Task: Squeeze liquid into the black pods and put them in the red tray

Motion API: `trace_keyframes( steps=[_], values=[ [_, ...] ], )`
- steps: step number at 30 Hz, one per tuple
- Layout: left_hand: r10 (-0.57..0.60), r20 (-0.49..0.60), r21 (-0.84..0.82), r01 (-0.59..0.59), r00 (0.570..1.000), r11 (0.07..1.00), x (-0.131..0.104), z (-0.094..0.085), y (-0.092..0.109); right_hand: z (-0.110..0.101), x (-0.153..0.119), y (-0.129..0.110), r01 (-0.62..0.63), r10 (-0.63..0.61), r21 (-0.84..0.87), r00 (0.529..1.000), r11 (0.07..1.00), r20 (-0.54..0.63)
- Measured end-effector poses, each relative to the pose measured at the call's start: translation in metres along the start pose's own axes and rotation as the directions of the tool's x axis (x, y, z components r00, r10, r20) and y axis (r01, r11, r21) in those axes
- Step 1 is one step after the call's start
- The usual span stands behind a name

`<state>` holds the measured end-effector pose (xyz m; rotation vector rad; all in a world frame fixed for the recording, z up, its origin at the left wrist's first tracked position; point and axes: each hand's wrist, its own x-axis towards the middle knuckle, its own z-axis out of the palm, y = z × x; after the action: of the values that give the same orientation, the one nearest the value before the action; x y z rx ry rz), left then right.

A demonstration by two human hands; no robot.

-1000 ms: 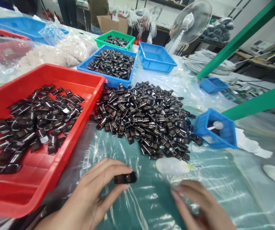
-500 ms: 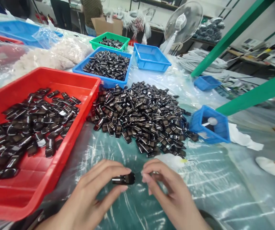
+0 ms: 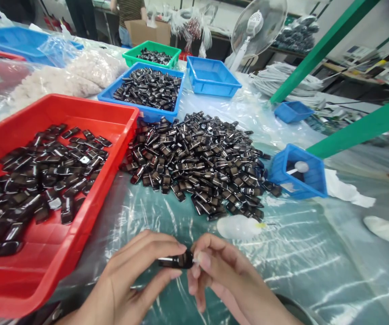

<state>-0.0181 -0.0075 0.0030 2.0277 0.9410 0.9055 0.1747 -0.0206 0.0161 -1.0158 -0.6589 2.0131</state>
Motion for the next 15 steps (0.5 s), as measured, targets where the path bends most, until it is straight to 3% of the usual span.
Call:
trace_keyframes(
  steps=[3,15],
  values=[
    [0.016,-0.034,-0.010,-0.017,0.999,1.000,0.000,0.001,0.000,0.000,0.000,0.002,0.003,-0.003,0.051,1.000,0.999,0.008],
    [0.061,0.012,0.046,-0.061,0.998,0.997,-0.003,-0.002,-0.003,-0.004,0.003,0.014,-0.068,0.054,0.152,0.994,0.986,0.099]
  ],
)
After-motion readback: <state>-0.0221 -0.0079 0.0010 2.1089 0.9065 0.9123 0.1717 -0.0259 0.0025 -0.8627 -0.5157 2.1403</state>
